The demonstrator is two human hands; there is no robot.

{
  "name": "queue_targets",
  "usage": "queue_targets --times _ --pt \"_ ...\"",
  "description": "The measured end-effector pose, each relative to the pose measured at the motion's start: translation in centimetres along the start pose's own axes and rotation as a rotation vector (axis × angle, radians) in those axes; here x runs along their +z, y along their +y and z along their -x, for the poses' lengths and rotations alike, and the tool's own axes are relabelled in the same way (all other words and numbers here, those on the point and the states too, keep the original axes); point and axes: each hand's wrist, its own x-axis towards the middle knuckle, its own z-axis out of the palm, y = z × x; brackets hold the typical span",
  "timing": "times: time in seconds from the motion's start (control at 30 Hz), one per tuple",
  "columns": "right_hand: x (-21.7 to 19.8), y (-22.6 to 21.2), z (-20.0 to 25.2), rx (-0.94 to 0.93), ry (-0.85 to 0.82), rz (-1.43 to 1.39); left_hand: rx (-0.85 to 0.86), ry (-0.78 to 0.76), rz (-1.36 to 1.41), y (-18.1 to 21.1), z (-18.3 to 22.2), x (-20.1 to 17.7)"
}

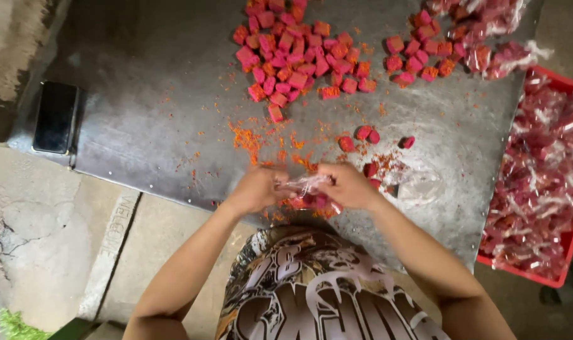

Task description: The person packs food pieces into small plastic bags by hand on a metal table and arranges packaged bags in a red crate.

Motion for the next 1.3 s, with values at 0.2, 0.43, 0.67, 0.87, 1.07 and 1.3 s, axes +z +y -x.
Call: queue_targets --times 0.2,0.43,0.67,0.87,1.07,1.3 --pt "-2.9 -1.1 -1.3 -0.131 0.140 0.294 0.205 -0.010 -0.111 1.4 -3.1 -0.1" --pt "-1.5 1.4 2.2 -0.180 -0.107 -0.843 0.187 -0.217 0.930 2.0 -0.7 2.1" --pt "-2.4 2.3 2.4 0.111 0.082 -0.465 0.199 -0.193 0.926 -1.0 -2.4 2.6" --pt "-3.1 2.5 2.9 0.043 0.049 -0.712 -0.038 -0.103 1.190 0.6 -2.4 1.1" --pt "-1.0 3.0 1.4 -0.112 0.021 -0.860 0.146 0.023 1.667 0.8 -2.6 3.1" --pt "-2.6 -1.8 2.5 -0.155 0.042 -0.548 0.014 0.057 1.359 0.5 -3.4 3.6"
